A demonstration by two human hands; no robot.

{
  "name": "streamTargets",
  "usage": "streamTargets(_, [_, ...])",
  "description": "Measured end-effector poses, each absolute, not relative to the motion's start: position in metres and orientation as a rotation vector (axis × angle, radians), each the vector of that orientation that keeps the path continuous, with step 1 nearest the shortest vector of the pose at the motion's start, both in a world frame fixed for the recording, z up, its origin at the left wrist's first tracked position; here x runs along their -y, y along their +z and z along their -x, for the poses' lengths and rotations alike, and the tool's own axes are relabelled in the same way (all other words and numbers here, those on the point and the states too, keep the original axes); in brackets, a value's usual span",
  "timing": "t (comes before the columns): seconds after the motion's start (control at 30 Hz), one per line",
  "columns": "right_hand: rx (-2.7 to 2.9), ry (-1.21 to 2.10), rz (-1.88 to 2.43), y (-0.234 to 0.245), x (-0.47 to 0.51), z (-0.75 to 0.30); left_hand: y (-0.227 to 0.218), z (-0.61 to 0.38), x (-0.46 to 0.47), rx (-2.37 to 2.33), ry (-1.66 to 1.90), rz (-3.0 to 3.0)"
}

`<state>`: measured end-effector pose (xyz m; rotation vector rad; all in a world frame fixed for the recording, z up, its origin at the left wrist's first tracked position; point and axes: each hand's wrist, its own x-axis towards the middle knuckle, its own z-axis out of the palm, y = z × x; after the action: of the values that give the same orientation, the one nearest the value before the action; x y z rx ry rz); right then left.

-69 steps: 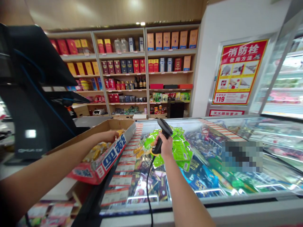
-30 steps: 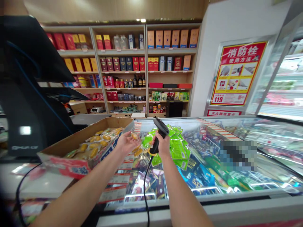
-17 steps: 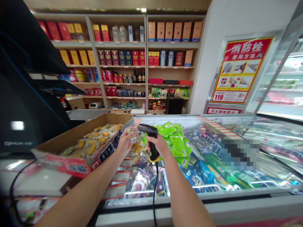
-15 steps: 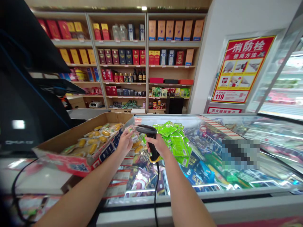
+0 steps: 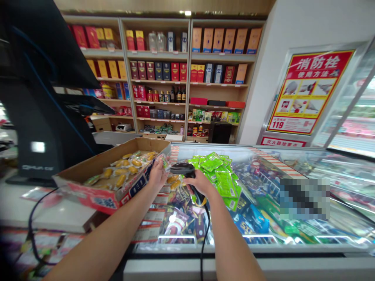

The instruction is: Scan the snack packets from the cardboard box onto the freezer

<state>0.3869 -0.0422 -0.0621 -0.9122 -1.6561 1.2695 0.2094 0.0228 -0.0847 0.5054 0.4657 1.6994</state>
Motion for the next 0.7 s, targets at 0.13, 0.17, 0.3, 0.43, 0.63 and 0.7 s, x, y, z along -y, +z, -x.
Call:
streamTargets(0.13, [1.583,1.350,0.892,-0.059,0.046,-0.387,-0.078,-0.211,-0.018,-0.496,1.691,-0.486])
streamTargets(0.17, [1.573,1.363,0.888,-0.059,0.046,-0.387,-0.077,-0.211,-0.018,-0.500,1.689,-0.483])
streamTargets(0.3, [1.610,1.339,0.873,-0.062,0.043,-0.389,-0.077,-0.211,-0.016,-0.511,1.691,-0.481])
streamTargets(0.43, [1.540,1.262,0.898,-0.069,0.036,-0.389,-0.075,-0.210,-0.014,-0.510,1.696,-0.470])
streamTargets(0.63, [1.080,1.118,0.860,-0.063,0.031,-0.391,-0.076,-0.216,-0.014,-0.538,1.653,-0.455])
streamTargets(0.7, [0.911,1.073,0.768,-0.058,0.031,-0.394,-0.077,-0.221,-0.016,-0.535,1.648,-0.500])
